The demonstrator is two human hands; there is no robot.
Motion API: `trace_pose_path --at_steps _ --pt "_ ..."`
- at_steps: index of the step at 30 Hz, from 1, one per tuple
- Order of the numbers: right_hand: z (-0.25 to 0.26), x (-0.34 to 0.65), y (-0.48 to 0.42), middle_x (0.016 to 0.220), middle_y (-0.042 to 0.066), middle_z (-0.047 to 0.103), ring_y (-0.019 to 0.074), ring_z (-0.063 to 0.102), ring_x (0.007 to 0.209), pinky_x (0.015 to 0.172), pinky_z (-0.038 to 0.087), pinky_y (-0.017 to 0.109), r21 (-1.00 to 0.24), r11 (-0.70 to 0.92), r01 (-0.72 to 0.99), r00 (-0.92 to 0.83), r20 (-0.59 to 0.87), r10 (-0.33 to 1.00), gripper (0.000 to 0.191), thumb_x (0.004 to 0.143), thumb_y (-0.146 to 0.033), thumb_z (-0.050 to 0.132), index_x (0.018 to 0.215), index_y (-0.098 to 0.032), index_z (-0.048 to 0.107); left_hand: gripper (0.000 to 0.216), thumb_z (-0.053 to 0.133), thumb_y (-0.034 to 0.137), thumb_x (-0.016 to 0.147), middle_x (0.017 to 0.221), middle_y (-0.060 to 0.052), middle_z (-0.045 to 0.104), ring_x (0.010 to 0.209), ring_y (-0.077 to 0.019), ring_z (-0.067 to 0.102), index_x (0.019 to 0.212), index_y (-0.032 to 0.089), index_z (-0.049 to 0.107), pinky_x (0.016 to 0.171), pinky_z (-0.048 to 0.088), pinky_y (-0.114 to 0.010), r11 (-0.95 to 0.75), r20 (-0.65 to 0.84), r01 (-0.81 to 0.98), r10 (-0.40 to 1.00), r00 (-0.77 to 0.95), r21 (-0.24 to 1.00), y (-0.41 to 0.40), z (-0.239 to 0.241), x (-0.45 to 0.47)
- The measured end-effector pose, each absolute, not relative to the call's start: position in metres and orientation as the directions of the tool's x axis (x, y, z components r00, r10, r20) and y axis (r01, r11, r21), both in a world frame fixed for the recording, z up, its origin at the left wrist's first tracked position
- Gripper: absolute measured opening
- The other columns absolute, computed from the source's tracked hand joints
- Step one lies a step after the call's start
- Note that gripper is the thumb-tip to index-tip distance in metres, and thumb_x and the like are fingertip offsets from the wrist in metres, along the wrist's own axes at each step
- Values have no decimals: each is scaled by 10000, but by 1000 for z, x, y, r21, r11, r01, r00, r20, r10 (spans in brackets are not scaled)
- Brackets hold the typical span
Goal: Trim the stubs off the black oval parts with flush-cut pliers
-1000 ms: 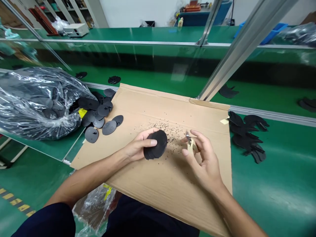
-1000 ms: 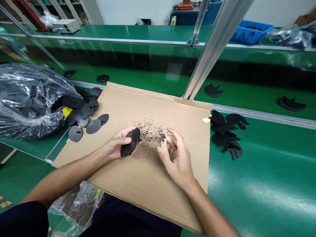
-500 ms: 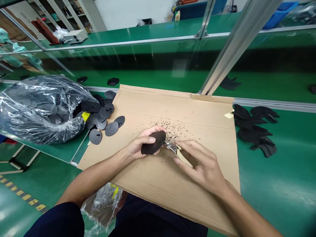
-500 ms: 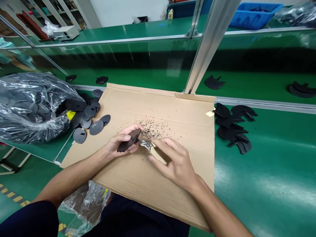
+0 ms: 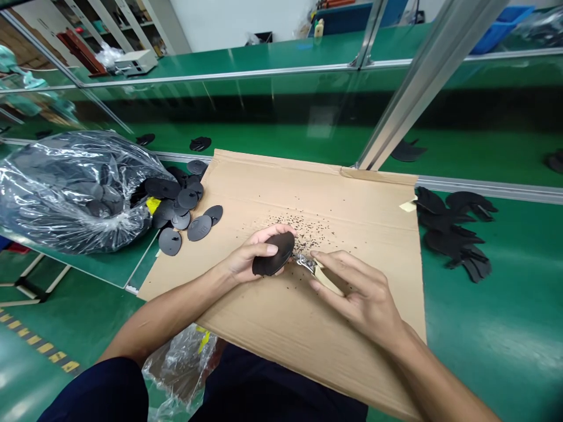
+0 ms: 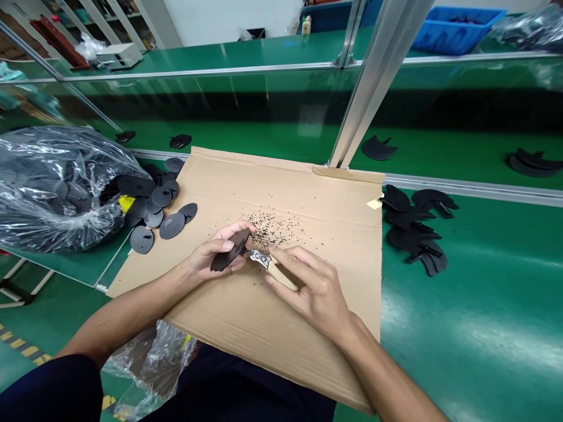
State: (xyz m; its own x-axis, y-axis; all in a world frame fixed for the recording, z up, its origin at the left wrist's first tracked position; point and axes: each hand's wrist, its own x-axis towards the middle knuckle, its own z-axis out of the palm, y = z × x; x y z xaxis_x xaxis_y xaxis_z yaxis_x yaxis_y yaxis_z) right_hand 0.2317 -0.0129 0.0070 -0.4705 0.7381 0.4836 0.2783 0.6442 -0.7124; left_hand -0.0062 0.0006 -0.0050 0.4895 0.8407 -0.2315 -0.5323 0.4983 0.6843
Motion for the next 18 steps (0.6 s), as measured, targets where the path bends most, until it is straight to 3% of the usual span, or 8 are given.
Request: trace_pose_path --at_steps 9,14,18 --pt "5 233 -13 980 65 739 204 701 820 676 579 341 -652 668 358 -439 513 737 399 943 -231 679 1339 -276 656 476 833 266 654 848 3 645 532 -61 549 1069 183 614 467 427 -171 443 -217 -533 875 433 721 1 -3 -5" --pt "-4 234 -9 954 76 732 231 675 837 691 526 357 -433 657 618 -370 577 728 344 943 -267 670 1287 -247 673 431 855 280 665 815 -9 676 609 -95 584 1036 167 666 544 465 -188 387 -206 -388 878 431 836 -2 0 -7" --pt "-6 235 -7 949 66 735 236 655 860 705 478 352 -271 638 721 -398 592 701 325 950 -267 655 1274 -248 664 517 870 272 699 845 -15 703 723 -123 618 1185 184 714 647 488 -202 305 -178 -204 861 477 930 -6 3 -5"
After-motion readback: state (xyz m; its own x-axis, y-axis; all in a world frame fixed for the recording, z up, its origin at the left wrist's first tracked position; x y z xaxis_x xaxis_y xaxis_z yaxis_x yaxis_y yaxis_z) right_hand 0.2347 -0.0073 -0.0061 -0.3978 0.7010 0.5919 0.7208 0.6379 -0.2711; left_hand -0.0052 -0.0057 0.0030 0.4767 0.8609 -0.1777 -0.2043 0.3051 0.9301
